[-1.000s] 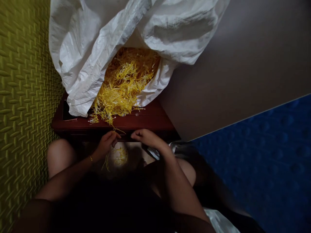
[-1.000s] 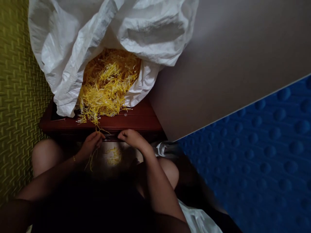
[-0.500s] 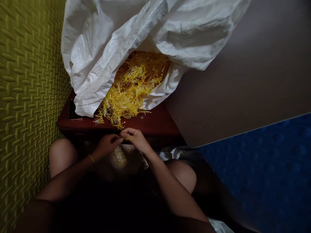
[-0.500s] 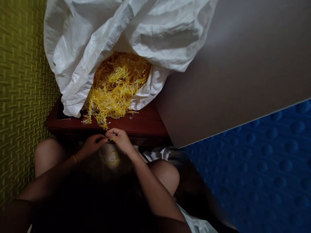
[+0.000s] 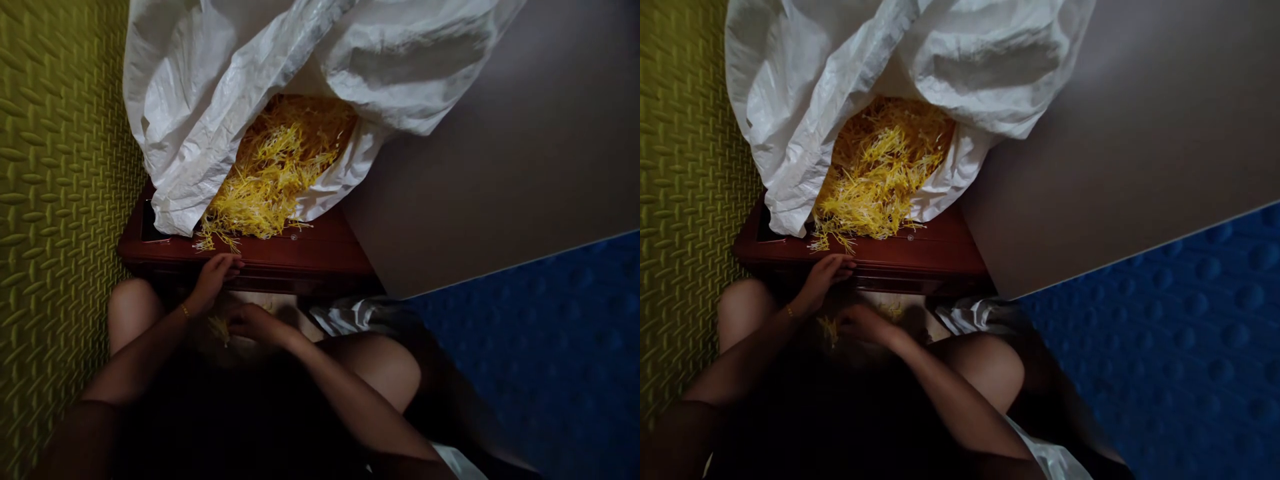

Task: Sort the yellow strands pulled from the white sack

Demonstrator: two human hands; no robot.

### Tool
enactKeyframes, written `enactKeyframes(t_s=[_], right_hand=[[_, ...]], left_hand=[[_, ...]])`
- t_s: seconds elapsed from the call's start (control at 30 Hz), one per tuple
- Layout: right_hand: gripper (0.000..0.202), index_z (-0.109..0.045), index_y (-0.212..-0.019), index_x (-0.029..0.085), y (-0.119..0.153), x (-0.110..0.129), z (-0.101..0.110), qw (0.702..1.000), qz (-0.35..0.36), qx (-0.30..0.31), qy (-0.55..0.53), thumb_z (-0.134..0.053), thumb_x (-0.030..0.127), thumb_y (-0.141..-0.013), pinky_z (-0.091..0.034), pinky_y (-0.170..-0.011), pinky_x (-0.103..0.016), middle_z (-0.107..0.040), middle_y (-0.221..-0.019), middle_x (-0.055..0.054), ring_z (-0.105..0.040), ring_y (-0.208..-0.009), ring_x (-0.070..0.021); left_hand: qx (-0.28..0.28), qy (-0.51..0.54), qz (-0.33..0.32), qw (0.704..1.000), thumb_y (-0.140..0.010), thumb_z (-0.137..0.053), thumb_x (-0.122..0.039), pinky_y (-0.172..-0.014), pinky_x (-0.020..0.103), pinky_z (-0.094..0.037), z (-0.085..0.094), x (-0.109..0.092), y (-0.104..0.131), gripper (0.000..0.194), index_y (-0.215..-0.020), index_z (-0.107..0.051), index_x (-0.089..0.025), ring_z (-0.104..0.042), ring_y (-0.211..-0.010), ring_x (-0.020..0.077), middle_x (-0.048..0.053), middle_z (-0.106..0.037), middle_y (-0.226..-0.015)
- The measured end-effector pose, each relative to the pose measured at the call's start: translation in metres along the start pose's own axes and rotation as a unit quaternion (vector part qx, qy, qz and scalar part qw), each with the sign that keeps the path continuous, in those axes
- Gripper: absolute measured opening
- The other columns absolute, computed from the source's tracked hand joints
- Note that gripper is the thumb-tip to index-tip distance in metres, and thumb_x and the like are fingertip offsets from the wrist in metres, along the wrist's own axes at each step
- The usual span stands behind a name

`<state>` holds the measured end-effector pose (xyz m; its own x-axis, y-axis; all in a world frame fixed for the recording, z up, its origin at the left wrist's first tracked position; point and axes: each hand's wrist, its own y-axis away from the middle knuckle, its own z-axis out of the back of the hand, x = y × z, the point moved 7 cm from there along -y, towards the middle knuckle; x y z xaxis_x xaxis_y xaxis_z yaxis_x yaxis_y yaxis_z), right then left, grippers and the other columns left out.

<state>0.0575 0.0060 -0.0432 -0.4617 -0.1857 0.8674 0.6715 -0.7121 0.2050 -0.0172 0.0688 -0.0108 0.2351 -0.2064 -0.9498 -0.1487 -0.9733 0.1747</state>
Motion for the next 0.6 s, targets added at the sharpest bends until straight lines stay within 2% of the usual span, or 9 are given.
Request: enactKeyframes(t_s=[0.13,0.23,0.3,0.4,0.5,0.6], right_hand=[[0.016,-0.061,-0.068,0.016,0.011,-0.001,0.044,0.987,-0.005,-0.087,-0.132,-0.055,0.028,-0.075,-0.035,-0.057,-0.022,-0.056,-0.061,0.002,-0.046,-0.057,-0.0093],[0.022,-0.062,-0.071,0.016,0.023,-0.002,0.081,0.953,-0.01,-0.179,-0.243,-0.06,0.038,-0.073,-0.036,-0.057,-0.022,-0.055,-0.061,0.002,-0.047,-0.056,-0.0091],[0.023,-0.064,-0.073,0.016,0.029,-0.002,0.098,0.929,-0.007,-0.238,-0.282,-0.064,0.039,-0.069,-0.037,-0.059,-0.022,-0.057,-0.064,0.002,-0.048,-0.058,-0.0092],[0.024,-0.066,-0.075,0.016,0.031,-0.004,0.105,0.91,-0.008,-0.27,-0.314,-0.066,0.039,-0.067,-0.037,-0.059,-0.022,-0.059,-0.067,0.001,-0.048,-0.059,-0.0089],[0.023,-0.066,-0.071,0.016,0.025,-0.005,0.101,0.905,-0.006,-0.272,-0.328,-0.067,0.039,-0.067,-0.035,-0.057,-0.022,-0.058,-0.063,0.002,-0.046,-0.056,-0.0079],[0.024,-0.062,-0.064,0.015,0.018,-0.003,0.095,0.907,0.009,-0.277,-0.317,-0.067,0.038,-0.066,-0.032,-0.054,-0.021,-0.054,-0.057,0.003,-0.043,-0.053,-0.0069]], left_hand=[[-0.019,-0.009,-0.007,1.0,-0.078,-0.053,-0.041,-0.069,0.023,-0.045,0.009,-0.006,-0.003,0.03,-0.091,-0.062,-0.015,-0.059,-0.071,0.01,0.006,-0.065,-0.088],[-0.047,-0.009,-0.019,0.999,-0.078,-0.053,-0.039,-0.069,0.024,-0.045,0.015,-0.009,-0.004,0.028,-0.092,-0.06,-0.015,-0.058,-0.071,0.01,0.006,-0.064,-0.091],[-0.055,-0.018,-0.044,0.997,-0.078,-0.054,-0.037,-0.073,0.026,-0.045,0.015,-0.012,-0.004,0.025,-0.089,-0.06,-0.015,-0.058,-0.075,0.0111,0.005,-0.064,-0.092],[-0.01,-0.081,-0.083,0.993,-0.078,-0.055,-0.034,-0.082,0.028,-0.043,0.005,-0.013,-0.002,0.023,-0.085,-0.063,-0.014,-0.058,-0.085,0.0141,0.006,-0.065,-0.093],[0.05,-0.175,-0.118,0.976,-0.077,-0.055,-0.032,-0.086,0.031,-0.042,-0.01,-0.01,0.003,0.025,-0.093,-0.065,-0.015,-0.058,-0.091,0.0169,0.007,-0.067,-0.097],[0.054,-0.267,-0.173,0.946,-0.076,-0.057,-0.029,-0.089,0.033,-0.041,-0.018,-0.009,0.008,0.024,-0.095,-0.066,-0.017,-0.058,-0.094,0.0187,0.007,-0.067,-0.099]])
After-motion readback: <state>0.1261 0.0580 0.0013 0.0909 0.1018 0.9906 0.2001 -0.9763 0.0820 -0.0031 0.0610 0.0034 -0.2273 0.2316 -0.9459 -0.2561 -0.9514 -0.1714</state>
